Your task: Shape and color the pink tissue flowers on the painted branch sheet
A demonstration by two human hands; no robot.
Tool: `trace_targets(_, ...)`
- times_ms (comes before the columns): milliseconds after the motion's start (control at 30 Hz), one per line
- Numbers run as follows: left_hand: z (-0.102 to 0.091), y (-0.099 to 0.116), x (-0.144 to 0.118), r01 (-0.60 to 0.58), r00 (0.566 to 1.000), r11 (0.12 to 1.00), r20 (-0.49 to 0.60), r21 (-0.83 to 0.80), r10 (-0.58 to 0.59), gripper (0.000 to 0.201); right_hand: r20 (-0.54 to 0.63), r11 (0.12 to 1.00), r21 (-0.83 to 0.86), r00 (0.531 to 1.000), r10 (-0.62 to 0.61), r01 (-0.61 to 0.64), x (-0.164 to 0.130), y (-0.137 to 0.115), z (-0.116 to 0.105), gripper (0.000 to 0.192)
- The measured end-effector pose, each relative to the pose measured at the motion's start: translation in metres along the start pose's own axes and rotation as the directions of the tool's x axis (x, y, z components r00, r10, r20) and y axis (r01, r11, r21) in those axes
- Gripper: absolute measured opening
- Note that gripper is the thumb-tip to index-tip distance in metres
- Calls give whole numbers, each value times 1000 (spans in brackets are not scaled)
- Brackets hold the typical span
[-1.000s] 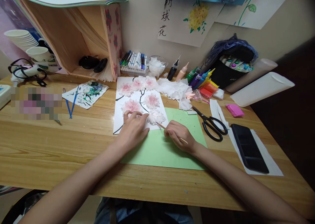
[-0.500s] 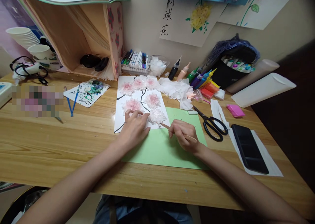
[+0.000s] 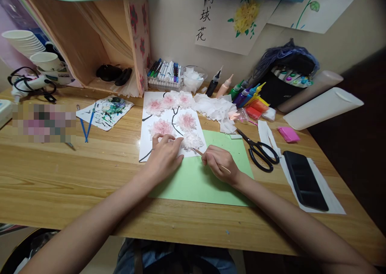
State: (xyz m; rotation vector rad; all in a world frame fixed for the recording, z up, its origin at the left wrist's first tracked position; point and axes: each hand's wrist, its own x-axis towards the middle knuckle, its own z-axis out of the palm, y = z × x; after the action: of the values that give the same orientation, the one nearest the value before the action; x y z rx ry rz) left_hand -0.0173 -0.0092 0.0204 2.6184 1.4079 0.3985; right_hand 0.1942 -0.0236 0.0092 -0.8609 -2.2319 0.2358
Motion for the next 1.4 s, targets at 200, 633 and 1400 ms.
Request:
trace_targets(200,0,0,0,3,1000,1000,9,-7,-3,34,19,989,55,990,139,-140,13,-3,2,45)
trace_targets(633,-2,1,1,6,1000,1000,21,-14,-6,34,-98,986,108,985,140,-129,12,-13,-8,48)
trace_targets(1400,1,0,0,-10,1000,1000,-10,25,11,34,-2,994,-73,996,-88,87,-5,1,5,36)
